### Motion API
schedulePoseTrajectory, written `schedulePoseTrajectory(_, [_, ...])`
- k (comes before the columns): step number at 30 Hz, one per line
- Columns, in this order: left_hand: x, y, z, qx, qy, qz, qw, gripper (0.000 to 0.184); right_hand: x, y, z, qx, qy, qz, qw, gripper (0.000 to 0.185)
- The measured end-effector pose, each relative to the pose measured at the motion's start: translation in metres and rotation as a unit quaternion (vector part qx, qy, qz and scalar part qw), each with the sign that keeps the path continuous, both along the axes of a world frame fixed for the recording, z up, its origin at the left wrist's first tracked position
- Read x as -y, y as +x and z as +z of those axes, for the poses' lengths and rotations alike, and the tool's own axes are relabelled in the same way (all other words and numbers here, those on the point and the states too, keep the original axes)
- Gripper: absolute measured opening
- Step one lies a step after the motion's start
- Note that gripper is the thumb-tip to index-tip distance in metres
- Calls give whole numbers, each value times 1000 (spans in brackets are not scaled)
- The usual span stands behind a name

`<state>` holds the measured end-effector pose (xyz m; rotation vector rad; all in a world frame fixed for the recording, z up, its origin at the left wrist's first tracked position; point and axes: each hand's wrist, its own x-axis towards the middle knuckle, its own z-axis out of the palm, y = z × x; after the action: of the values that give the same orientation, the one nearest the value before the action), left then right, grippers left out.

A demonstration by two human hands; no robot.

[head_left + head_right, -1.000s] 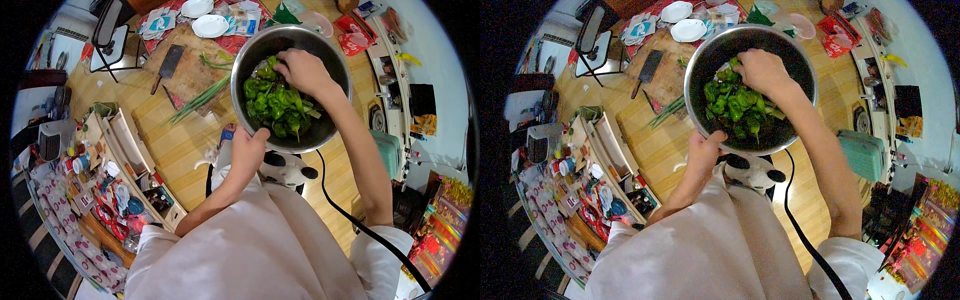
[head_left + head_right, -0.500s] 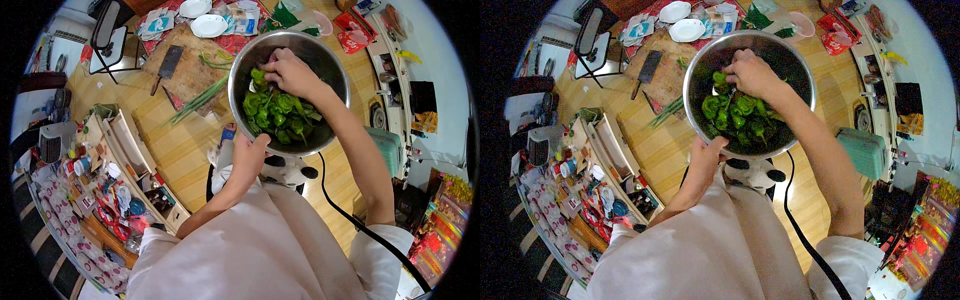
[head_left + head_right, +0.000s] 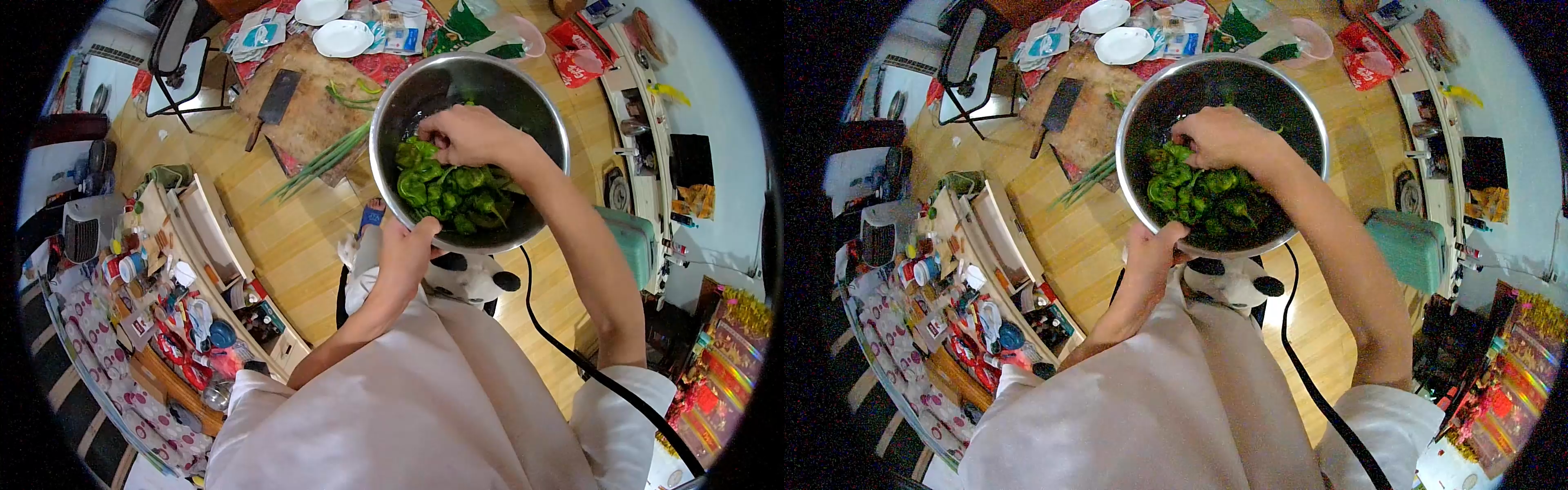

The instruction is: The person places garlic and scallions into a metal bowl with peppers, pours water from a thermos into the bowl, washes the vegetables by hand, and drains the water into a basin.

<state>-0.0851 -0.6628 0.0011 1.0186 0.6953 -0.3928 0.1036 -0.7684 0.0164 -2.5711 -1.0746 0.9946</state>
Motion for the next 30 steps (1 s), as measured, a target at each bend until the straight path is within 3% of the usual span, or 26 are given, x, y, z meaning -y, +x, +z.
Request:
schedulePoseTrajectory(2, [2,1,2,-13,-13,39,999,25,8,2,-12,-5,5,-3,1000,35])
schedulePoseTrajectory(4, [0,2,0,-6,-24,38,999,26,14,0,-23,191,139,107,966,29])
schedulePoseTrajectory(5, [-1,2,0,0,-34,38,999,26,19,2,-27,190,139,107,966,29])
schedulePoseTrajectory(7, [-1,0,5,-6,-24,22,999,27,17,1,-15,45,73,34,996,26])
schedulePoseTrajectory(11, [3,-2,8,-2,-19,10,1000,27,20,0,-23,23,114,91,989,30])
schedulePoseTrajectory(14, [3,-3,6,5,-7,20,1000,26,17,-11,-18,75,111,14,991,30])
schedulePoseTrajectory(16, [5,-4,6,14,-11,28,999,26,16,-8,-20,275,140,-45,950,28])
schedulePoseTrajectory(17, [5,-4,5,23,-14,35,999,26,17,-9,-21,275,140,-46,950,28])
schedulePoseTrajectory(21, [3,-3,3,27,-3,41,999,23,17,-16,-19,211,168,-87,959,25])
schedulePoseTrajectory(24, [3,-3,-3,40,18,34,998,24,18,-20,-18,158,242,-3,957,23])
schedulePoseTrajectory(26, [3,-1,4,41,-20,67,997,25,19,-20,-18,47,172,-18,984,38])
schedulePoseTrajectory(27, [2,-1,2,41,-20,64,997,25,17,-22,-15,48,172,-20,984,38])
schedulePoseTrajectory(29, [1,-3,-3,40,2,45,998,25,13,-29,-7,-137,198,-162,957,55])
schedulePoseTrajectory(30, [1,-3,-1,40,2,45,998,25,10,-33,0,-137,197,-162,957,55])
